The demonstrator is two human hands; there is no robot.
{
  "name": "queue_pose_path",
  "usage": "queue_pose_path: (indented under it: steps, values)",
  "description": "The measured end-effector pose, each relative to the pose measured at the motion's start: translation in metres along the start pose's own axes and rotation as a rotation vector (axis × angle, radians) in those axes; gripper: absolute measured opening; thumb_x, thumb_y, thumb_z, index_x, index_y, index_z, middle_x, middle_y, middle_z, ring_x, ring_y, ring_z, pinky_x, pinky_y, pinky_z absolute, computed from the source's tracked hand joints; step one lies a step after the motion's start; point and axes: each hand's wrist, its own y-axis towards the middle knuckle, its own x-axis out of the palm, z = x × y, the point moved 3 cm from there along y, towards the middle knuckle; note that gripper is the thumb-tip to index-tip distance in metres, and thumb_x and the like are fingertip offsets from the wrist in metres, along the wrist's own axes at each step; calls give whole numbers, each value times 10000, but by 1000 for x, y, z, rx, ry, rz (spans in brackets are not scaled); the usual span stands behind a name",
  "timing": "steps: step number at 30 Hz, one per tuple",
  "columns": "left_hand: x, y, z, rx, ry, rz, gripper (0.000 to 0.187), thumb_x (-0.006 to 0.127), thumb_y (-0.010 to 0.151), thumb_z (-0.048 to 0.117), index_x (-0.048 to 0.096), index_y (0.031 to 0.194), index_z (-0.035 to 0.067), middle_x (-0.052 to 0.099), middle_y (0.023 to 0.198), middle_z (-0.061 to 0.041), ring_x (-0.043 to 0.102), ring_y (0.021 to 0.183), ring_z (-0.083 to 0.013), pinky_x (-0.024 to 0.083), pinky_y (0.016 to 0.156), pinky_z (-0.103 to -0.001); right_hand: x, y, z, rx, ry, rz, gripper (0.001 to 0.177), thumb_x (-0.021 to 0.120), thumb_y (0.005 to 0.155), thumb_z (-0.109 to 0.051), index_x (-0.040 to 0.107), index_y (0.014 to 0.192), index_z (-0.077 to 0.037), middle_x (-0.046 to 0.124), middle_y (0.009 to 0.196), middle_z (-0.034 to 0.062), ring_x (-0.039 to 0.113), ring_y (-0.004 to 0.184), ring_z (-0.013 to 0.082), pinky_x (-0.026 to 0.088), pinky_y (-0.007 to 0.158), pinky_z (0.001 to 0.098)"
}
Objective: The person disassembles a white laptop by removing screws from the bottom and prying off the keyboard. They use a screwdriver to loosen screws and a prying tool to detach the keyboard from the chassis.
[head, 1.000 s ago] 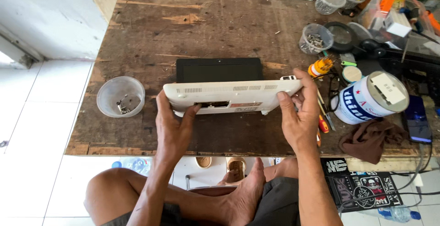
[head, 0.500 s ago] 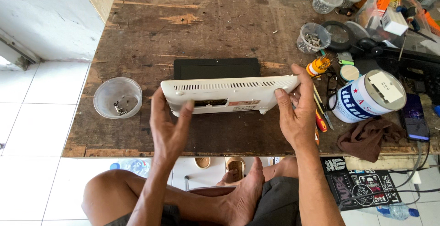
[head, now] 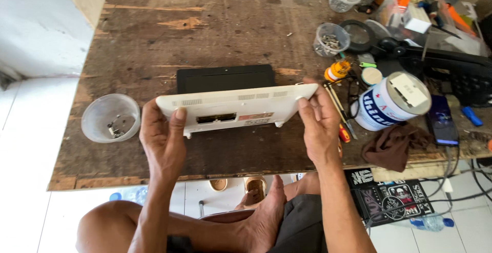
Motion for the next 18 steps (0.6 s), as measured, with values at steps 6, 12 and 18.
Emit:
queue_pose_path:
  steps: [6, 12, 18]
  values:
    - [41, 5, 99, 505, 631, 3, 609, 813, 1088, 114, 462, 1558, -49, 528, 1610, -284, 500, 1551, -470, 418, 1325, -595, 4, -6, -15, 84, 33, 37, 565, 703, 1049, -280, 614, 1527, 7, 730, 1344, 120, 660, 1261, 178, 504, 1153, 314]
    - [137, 11, 91, 651, 1003, -412, 531, 893, 1009, 314, 699, 1442, 75, 725, 1450, -142, 664, 1396, -321, 66, 1300, -690, 15, -4, -19, 95, 122, 73, 587, 756, 1014, -249, 608, 1523, 2, 730, 1340, 133, 677, 1253, 185, 524, 1144, 303]
    - [178, 5, 85, 654, 977, -340, 312, 861, 965, 316, 605, 985, 139, 559, 905, -33, 582, 932, -302, 300, 1211, -579, 16, -8, -9, 173, 224, 135, 459, 728, 1029, -131, 644, 1468, -29, 742, 1376, 109, 683, 1260, 173, 577, 1076, 315]
